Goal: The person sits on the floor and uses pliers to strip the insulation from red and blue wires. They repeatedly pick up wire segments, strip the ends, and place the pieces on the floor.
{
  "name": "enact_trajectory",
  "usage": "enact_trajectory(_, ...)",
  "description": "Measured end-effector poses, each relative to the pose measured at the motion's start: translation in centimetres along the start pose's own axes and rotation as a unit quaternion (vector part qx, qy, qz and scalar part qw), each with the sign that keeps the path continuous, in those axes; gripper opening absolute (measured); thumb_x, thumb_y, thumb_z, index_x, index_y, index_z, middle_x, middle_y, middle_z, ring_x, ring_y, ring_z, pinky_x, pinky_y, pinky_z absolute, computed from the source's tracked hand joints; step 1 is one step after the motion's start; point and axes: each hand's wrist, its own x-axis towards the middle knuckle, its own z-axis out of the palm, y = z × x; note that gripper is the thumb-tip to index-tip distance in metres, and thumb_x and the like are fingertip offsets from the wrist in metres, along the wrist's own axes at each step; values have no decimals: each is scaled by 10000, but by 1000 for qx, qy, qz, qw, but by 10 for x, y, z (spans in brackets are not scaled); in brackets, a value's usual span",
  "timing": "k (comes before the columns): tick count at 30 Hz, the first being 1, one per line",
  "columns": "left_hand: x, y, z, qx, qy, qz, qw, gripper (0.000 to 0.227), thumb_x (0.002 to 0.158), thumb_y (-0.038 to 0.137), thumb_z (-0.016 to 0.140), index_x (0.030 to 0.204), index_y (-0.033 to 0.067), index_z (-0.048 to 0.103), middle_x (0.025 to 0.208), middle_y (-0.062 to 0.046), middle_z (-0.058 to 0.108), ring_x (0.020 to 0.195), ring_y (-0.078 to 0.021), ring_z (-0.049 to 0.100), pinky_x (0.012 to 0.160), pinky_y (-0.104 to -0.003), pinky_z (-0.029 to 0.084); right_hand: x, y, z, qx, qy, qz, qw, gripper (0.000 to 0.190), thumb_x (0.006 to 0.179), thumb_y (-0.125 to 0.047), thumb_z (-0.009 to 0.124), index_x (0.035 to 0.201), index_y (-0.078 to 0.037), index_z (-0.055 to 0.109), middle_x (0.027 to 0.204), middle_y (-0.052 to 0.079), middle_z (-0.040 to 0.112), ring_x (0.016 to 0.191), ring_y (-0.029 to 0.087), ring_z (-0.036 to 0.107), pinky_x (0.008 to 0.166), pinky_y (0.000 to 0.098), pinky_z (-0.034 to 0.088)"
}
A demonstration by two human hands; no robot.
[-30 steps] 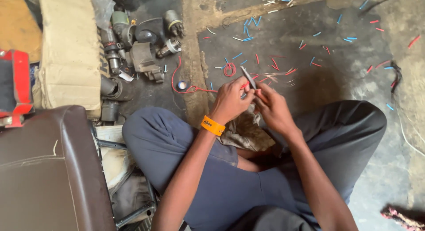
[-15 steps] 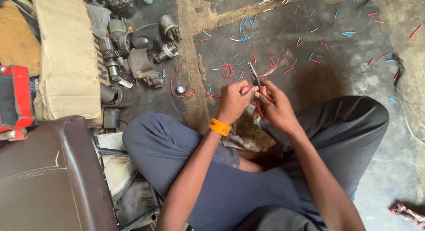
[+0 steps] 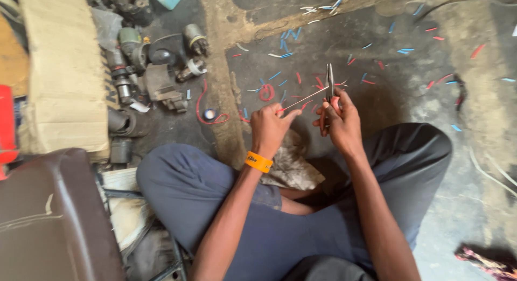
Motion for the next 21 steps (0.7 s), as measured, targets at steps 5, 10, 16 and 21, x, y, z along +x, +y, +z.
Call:
enact_trajectory(5, 5, -7, -2, 10, 19, -29, 999, 479, 790, 262, 904, 650, -39, 559, 606, -234, 533, 594, -439, 368, 484, -444, 393, 12, 24, -23, -49, 56, -22, 997, 367, 1047, -134, 534, 1408, -74, 514, 937, 83, 665, 724, 149, 703, 523, 273, 560)
enact_trajectory(10, 12, -36, -69, -49, 115, -83, 989, 72, 884, 100, 713, 901, 43, 751, 764, -97, 731, 620, -160, 637, 586, -360, 497, 20, 3, -96, 66, 184, -110, 974, 315, 1206, -275, 466, 1264, 31, 507, 979, 123, 677, 762, 208, 718, 602, 326, 598)
enact_trajectory(16, 22, -54, -14, -145, 13, -50, 988, 140, 815, 50, 742, 840, 31, 606, 699, 5, 561, 662, -73, 472, 595, -315, 463, 2, -10, -76, -60, -20, -29, 998, 380, 1063, -206, 519, 1423, -85, 490, 1021, 69, 694, 820, 147, 698, 585, 296, 547)
enact_trajectory(21, 20, -51, -9, -171, -42, -49, 983, 178, 793, 19, 671, 970, 37, 660, 714, -26, 580, 657, -117, 567, 635, -289, 495, -16, -21, -9, -188, -184, -58, 963, 394, 1076, -165, 466, 1452, -59, 513, 1087, 37, 723, 903, 121, 647, 723, 266, 540)
